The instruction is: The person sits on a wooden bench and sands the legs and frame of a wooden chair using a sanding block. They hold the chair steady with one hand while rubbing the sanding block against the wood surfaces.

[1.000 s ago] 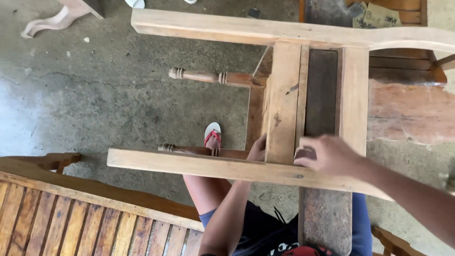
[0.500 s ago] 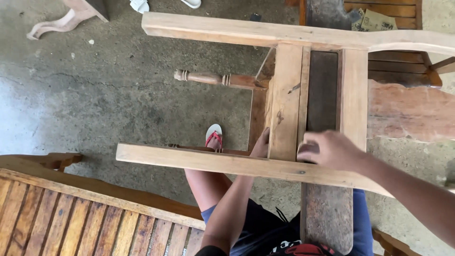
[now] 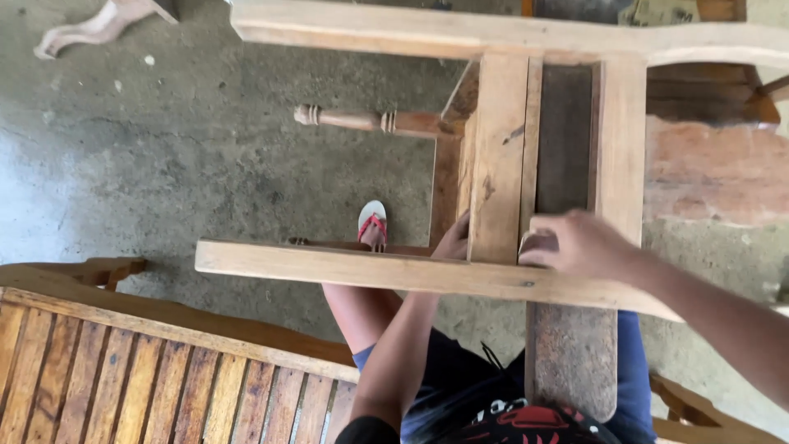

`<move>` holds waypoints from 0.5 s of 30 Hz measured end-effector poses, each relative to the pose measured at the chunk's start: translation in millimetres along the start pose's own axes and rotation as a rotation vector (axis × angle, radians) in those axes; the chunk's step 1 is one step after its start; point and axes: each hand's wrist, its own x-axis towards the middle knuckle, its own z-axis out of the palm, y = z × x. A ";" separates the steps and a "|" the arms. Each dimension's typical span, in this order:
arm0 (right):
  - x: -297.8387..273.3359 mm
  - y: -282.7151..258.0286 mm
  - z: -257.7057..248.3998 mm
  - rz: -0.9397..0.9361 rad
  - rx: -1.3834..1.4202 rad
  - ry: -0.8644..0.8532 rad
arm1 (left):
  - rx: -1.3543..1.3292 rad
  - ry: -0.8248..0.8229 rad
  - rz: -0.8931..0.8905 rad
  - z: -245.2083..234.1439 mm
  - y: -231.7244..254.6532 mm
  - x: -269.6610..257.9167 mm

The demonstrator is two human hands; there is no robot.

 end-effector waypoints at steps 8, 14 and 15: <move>9.5 -0.6 -6.7 0.006 0.010 0.054 | -0.074 0.060 0.006 18.1 15.0 -1.9; 20.8 10.9 -0.1 0.022 0.003 0.132 | -0.016 0.024 0.054 4.7 -7.3 7.5; 3.4 8.2 5.7 0.038 -0.007 -0.071 | 0.006 0.015 0.045 1.3 -29.0 7.3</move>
